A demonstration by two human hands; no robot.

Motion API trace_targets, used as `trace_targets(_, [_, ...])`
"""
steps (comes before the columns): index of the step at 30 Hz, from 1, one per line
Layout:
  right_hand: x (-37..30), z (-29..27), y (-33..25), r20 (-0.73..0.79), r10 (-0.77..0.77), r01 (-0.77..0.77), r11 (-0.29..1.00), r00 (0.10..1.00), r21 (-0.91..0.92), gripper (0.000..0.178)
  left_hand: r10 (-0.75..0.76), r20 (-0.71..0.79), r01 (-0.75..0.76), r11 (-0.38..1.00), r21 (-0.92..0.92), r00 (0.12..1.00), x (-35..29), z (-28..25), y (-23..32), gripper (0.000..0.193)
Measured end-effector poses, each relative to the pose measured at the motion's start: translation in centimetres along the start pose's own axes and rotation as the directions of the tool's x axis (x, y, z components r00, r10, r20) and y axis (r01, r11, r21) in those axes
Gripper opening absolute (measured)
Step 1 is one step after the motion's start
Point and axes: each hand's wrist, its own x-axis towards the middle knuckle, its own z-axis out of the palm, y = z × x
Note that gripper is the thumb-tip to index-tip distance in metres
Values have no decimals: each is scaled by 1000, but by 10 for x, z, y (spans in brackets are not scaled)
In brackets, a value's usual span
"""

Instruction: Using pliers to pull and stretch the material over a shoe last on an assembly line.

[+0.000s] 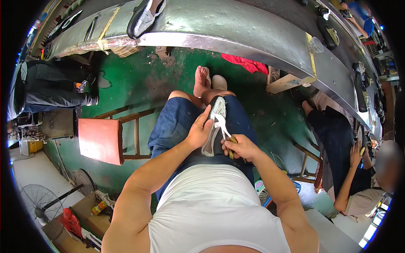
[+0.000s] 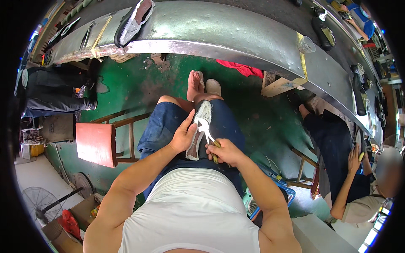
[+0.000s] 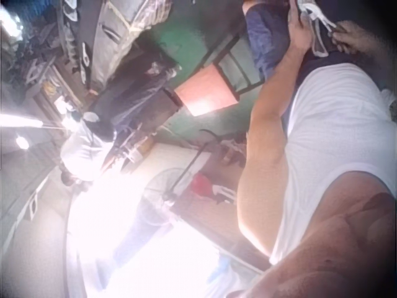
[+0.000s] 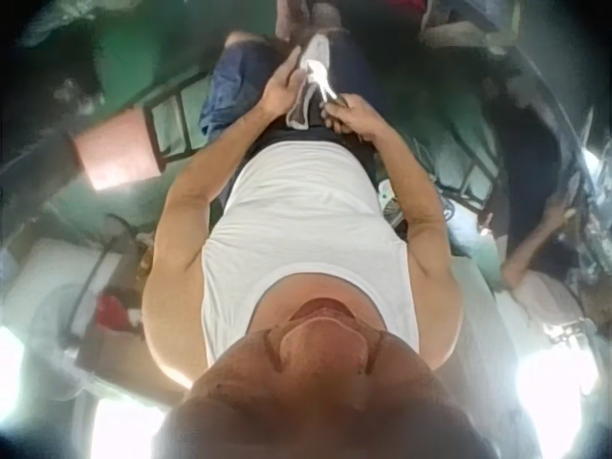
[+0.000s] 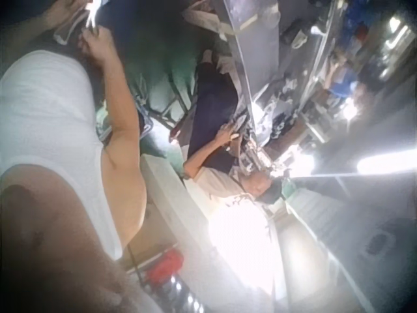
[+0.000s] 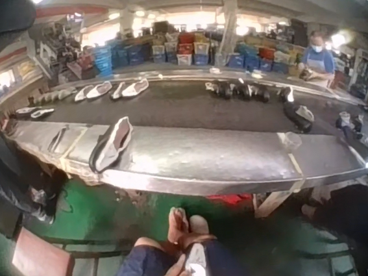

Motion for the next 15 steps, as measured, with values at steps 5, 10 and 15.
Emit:
trace_targets(5, [-3,0,-62,28,190,-158,882,981,-444,31,-182,104,205,939,-277,978,3,-6,1,56])
trace_targets(10, [13,-1,-58,-9,137,-135,956,991,-261,23,-233,105,255,857,-447,967,0,-8,-1,54])
trace_targets(15, [25,27,3,-188,-145,115,980,971,-161,25,-105,50,116,918,-380,993,6,-4,-5,52])
